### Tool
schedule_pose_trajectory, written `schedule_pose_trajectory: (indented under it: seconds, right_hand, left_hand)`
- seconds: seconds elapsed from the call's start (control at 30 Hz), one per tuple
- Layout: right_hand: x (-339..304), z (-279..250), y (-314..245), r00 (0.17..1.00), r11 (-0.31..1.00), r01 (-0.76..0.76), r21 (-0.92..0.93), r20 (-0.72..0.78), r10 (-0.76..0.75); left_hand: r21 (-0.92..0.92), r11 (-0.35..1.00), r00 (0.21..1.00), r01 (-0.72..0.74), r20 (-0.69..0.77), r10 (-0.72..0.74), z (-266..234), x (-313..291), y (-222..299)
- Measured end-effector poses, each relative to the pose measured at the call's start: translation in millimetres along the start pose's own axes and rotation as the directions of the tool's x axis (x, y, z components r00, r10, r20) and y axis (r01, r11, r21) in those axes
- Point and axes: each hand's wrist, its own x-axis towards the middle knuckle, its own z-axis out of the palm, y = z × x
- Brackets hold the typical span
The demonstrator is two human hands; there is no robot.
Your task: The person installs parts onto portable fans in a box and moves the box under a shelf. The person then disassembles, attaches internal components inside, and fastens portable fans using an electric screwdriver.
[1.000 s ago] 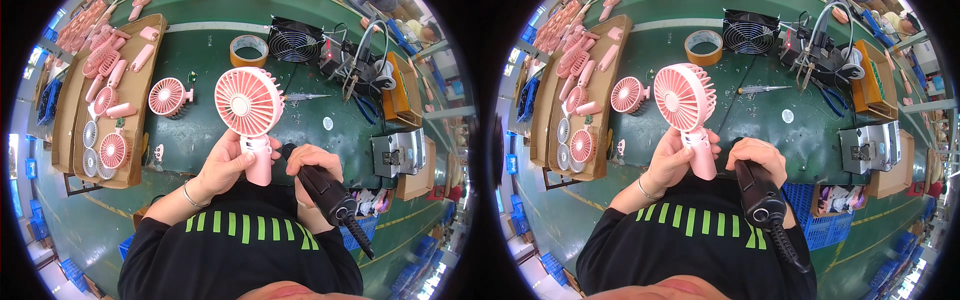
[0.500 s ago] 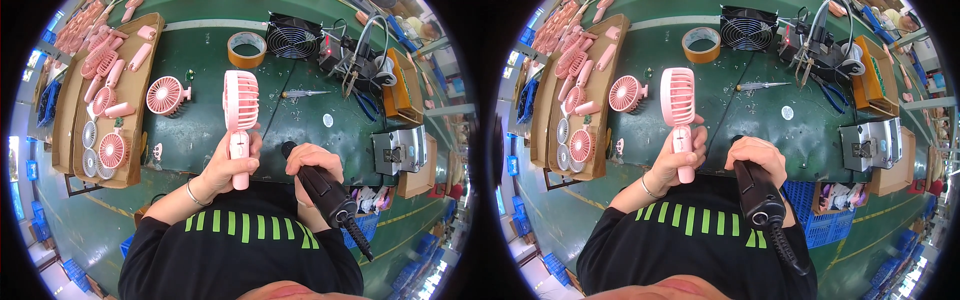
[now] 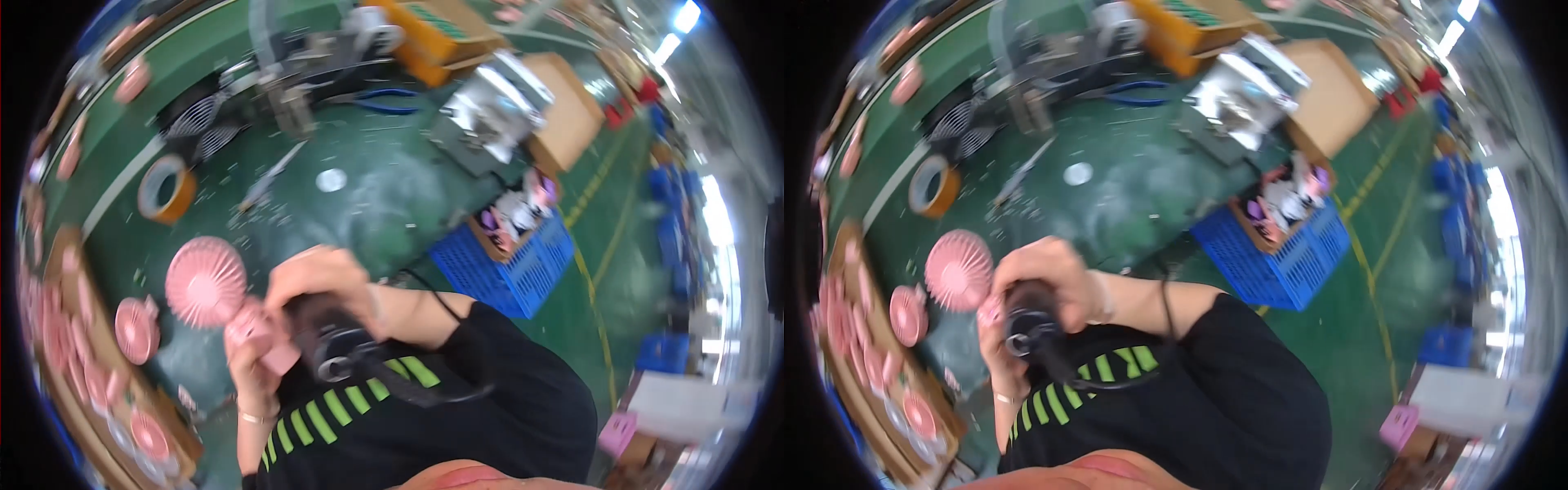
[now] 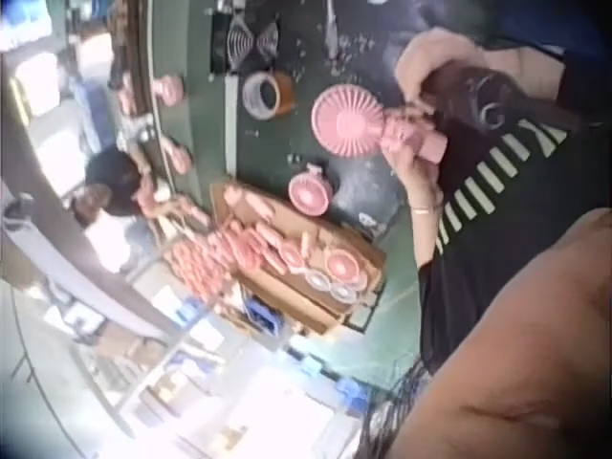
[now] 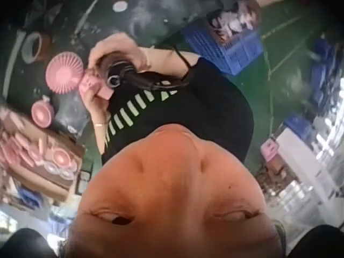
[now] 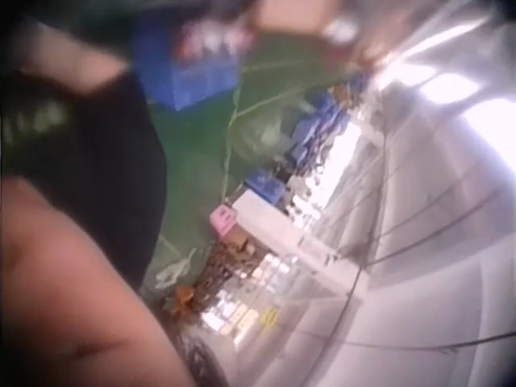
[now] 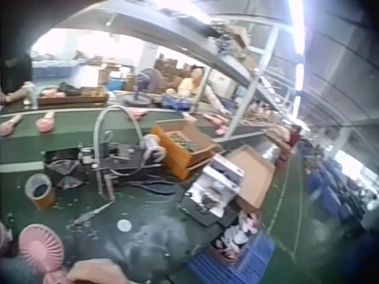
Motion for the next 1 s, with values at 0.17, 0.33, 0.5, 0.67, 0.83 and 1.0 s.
schedule_pose_trajectory:
  seconds: [0.17,0.33,0.5,0.67,0.83,1.0]
  right_hand:
    - [-4.0,5.3,-8.3,0.988,0.996,0.052,-0.070,-0.141,-0.061]
    - [-13.6,3.9,-0.2,0.981,0.996,0.086,0.008,-0.177,-0.083]
    - [-10.7,12.7,2.3,0.979,1.000,-0.020,0.012,-0.203,0.022]
    - [-11.4,13.1,1.0,0.977,0.999,0.005,-0.032,-0.213,-0.012]
    - [-4.3,19.8,-6.8,0.952,0.982,0.184,-0.039,-0.243,-0.188]
    - [-0.4,16.0,-6.0,0.947,0.979,0.201,-0.041,-0.246,-0.205]
  left_hand:
    - [-0.091,0.993,0.997,-0.073,-0.002,0.073,-42.3,4.5,-37.0]
    - [-0.058,0.988,0.976,-0.143,-0.175,0.131,-18.5,4.2,-34.6]
    - [0.034,0.993,0.977,-0.115,0.187,0.107,-1.7,-6.2,-10.5]
    - [-0.058,0.986,0.975,-0.155,0.149,0.162,10.9,12.6,-39.5]
    - [-0.289,0.957,0.929,-0.020,0.349,0.125,-7.5,39.9,-76.8]
    - [-0.490,0.863,0.862,0.123,0.484,0.152,-77.9,96.9,-139.2]
